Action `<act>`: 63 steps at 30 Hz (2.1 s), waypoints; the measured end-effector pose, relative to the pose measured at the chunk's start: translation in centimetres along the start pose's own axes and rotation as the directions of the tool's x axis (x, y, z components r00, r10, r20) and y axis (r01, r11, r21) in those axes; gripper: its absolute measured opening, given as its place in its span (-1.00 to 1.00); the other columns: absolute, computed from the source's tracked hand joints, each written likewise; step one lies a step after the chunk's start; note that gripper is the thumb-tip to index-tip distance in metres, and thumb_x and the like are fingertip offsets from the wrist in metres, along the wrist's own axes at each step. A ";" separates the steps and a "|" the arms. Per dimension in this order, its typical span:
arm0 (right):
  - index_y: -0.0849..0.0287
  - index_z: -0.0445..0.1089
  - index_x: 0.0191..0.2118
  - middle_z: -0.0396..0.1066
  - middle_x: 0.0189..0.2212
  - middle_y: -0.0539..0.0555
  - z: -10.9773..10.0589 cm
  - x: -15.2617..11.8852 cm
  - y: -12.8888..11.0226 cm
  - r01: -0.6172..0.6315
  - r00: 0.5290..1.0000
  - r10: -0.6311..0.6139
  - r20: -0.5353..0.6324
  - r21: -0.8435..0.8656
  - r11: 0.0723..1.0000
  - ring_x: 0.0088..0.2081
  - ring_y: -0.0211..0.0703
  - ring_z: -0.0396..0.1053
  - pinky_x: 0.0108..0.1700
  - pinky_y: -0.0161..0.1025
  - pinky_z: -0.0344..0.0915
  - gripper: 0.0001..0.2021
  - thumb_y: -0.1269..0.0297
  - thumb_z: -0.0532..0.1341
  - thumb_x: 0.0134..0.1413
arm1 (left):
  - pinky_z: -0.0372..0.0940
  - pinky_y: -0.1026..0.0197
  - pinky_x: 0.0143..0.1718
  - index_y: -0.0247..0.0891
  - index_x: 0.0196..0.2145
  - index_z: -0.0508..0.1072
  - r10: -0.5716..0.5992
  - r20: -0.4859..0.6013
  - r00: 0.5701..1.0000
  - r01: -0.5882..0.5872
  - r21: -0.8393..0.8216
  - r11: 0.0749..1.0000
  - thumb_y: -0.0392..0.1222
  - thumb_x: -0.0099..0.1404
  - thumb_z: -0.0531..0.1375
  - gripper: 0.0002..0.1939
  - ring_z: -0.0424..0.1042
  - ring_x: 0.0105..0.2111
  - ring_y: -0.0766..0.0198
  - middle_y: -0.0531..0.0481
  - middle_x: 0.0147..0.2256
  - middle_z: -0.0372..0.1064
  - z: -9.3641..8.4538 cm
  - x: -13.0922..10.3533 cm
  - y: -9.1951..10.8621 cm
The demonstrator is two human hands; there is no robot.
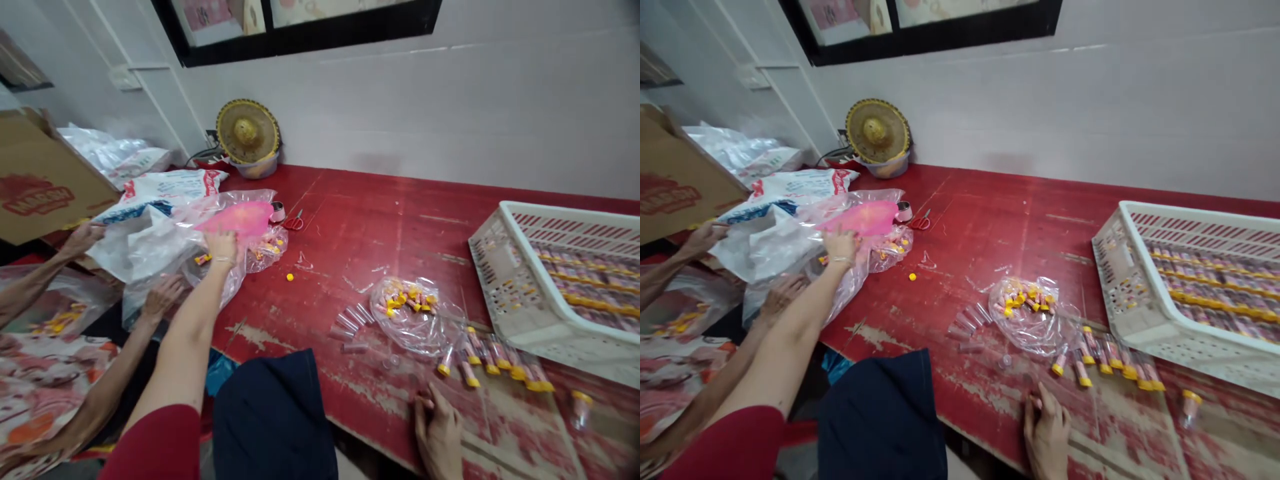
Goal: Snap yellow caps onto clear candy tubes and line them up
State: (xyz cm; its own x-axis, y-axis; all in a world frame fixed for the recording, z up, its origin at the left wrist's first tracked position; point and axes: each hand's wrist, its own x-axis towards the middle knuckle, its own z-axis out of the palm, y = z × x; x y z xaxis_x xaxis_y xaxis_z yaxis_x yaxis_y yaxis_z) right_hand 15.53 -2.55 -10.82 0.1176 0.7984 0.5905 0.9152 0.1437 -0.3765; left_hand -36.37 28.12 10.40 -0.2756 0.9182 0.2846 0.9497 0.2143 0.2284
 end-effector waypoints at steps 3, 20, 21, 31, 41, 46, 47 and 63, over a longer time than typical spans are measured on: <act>0.22 0.10 0.19 0.45 -0.28 0.18 -0.3 0.3 -0.3 -0.007 0.999 0.006 0.032 0.005 1.000 -0.28 0.02 0.39 -0.06 0.02 0.18 -0.56 0.11 0.00 0.29 | -0.15 -0.35 0.18 -0.53 0.03 0.31 -0.130 -0.017 0.991 0.131 0.110 0.985 -0.27 0.29 0.04 -0.61 -0.03 0.26 -0.15 -0.38 0.17 0.18 -1.7 -1.6 -4.3; 0.16 0.19 0.14 0.39 -0.15 0.20 -2.3 2.3 -1.7 -0.072 0.997 0.072 0.014 0.021 0.997 -0.06 0.04 0.24 -0.01 0.02 0.13 -0.64 0.22 0.04 0.27 | -0.21 -0.49 0.17 -0.21 0.35 -0.16 0.209 0.357 0.910 -0.122 -0.251 0.960 0.08 0.22 0.17 -0.12 -0.44 0.34 -0.28 -0.30 0.38 -0.45 8.8 -32.5 22.3; 0.15 0.20 0.13 0.39 -0.14 0.20 -2.4 2.4 -1.7 -0.076 0.997 0.075 0.021 0.039 0.996 -0.04 0.04 0.24 0.00 0.03 0.11 -0.65 0.23 0.06 0.26 | -0.22 -0.47 0.19 -0.23 0.34 -0.16 0.163 0.304 0.939 -0.080 -0.268 0.960 0.04 0.23 0.16 -0.14 -0.46 0.35 -0.26 -0.30 0.38 -0.46 8.9 -33.3 22.7; 0.11 0.19 -0.17 0.37 -0.47 -0.03 -4.1 5.9 -3.0 -0.682 0.661 0.670 0.338 0.644 0.347 -0.51 -0.18 0.34 -0.44 -0.22 0.30 -0.61 -0.14 0.08 0.15 | -0.13 -0.23 0.28 -0.27 0.31 -0.12 0.059 0.115 0.992 -0.005 -0.424 0.906 -0.09 0.25 0.12 -0.24 -0.33 0.36 -0.10 -0.31 0.35 -0.27 10.6 -39.2 22.2; 0.21 0.29 -0.20 0.37 -0.47 0.10 -3.8 5.4 -2.6 -0.165 0.983 0.152 0.106 0.126 0.978 -0.41 -0.08 0.31 -0.32 -0.18 0.19 -0.70 0.04 0.08 0.24 | -0.14 -0.22 0.28 -0.28 0.28 -0.04 0.089 0.106 0.990 -0.042 -0.382 0.923 -0.13 0.27 0.10 -0.31 -0.28 0.36 -0.06 -0.30 0.35 -0.23 10.8 -39.3 22.2; 0.19 0.29 -0.19 0.35 -0.45 0.08 -2.9 4.6 -1.7 0.122 0.987 -0.119 0.104 -0.022 0.992 -0.41 -0.11 0.25 -0.29 -0.19 0.11 -0.83 0.20 0.07 0.28 | -0.15 -0.21 0.29 -0.27 0.28 -0.01 0.099 0.125 0.987 -0.047 -0.364 0.930 -0.15 0.26 0.10 -0.33 -0.26 0.36 -0.03 -0.28 0.35 -0.22 10.7 -39.5 22.1; 0.20 0.29 -0.18 0.36 -0.45 0.09 -2.9 4.5 -1.6 0.151 0.984 -0.148 0.102 -0.022 0.988 -0.41 -0.11 0.24 -0.30 -0.19 0.10 -0.83 0.21 0.07 0.28 | -0.16 -0.21 0.29 -0.28 0.27 0.00 0.102 0.127 0.987 -0.049 -0.363 0.930 -0.15 0.26 0.10 -0.33 -0.26 0.36 -0.02 -0.28 0.35 -0.22 10.7 -39.5 22.1; 0.28 0.22 -0.07 0.45 -0.45 0.10 -2.1 4.5 -1.8 0.147 0.984 -0.137 0.117 -0.082 0.986 -0.39 -0.08 0.37 -0.22 -0.14 0.11 -0.76 0.19 0.02 0.33 | -0.17 -0.22 0.29 -0.29 0.26 0.03 0.126 0.099 0.987 -0.078 -0.393 0.916 -0.18 0.25 0.11 -0.35 -0.21 0.35 -0.03 -0.30 0.33 -0.16 10.9 -39.6 21.9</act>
State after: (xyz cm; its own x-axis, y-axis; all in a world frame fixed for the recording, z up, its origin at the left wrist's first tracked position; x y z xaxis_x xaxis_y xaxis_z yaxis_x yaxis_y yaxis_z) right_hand 15.21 -0.44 -5.91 -0.0548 0.8340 0.5490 0.9510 0.2112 -0.2259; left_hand -3.03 0.12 -6.01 -0.1374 0.9663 0.2179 0.8331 -0.0063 0.5531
